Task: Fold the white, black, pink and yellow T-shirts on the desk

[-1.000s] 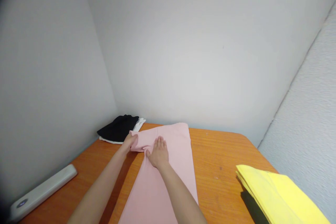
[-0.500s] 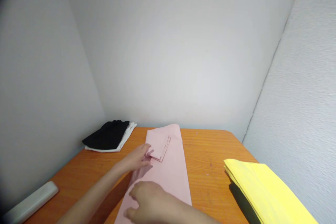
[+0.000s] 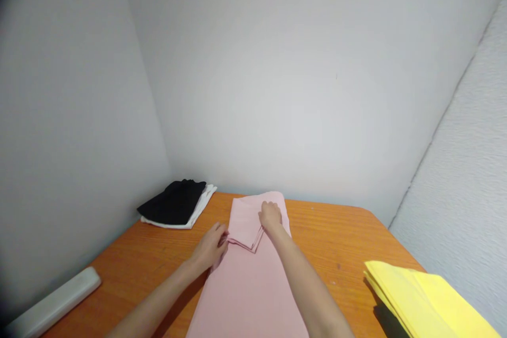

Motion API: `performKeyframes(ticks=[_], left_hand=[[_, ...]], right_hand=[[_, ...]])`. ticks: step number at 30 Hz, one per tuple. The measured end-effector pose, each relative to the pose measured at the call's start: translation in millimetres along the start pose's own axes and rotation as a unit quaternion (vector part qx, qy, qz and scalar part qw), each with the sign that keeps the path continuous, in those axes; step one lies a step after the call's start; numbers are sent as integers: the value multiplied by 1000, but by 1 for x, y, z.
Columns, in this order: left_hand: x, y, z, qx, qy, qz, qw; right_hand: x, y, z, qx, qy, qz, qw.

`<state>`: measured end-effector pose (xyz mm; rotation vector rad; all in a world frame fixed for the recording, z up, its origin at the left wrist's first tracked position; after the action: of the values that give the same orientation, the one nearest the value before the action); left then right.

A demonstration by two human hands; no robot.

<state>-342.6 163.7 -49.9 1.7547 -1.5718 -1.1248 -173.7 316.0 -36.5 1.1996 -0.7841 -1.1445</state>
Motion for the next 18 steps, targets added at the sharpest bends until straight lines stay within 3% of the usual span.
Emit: performKeyframes(ticks=[5, 8, 12, 15, 18], left_hand=[[-1, 2, 13, 11, 9, -1, 1000], [-2, 1, 8, -33, -2, 2, 999], [1, -1, -9, -167, -49, 21, 985], [7, -6, -19, -241, -81, 65, 965], [13, -9, -21, -268, -82, 88, 956]], right_hand=[[-26, -8, 4, 39, 22, 24, 999], [-28, -21, 34, 42, 93, 33, 994], [-13, -58, 70, 31, 171, 71, 982], [-5, -80, 69, 31, 169, 77, 982], [-4, -87, 62, 28, 174, 51, 983]])
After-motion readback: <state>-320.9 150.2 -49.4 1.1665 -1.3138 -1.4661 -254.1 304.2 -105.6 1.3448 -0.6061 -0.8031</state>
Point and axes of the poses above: each hand's wrist, its own x-axis away from the middle knuckle, its own y-axis out of the back of the hand, z = x × y, the point moved 7 cm from there along -x, towards the middle knuckle, and after that the axes turned 1 degree about x, right-handed, at the moved point
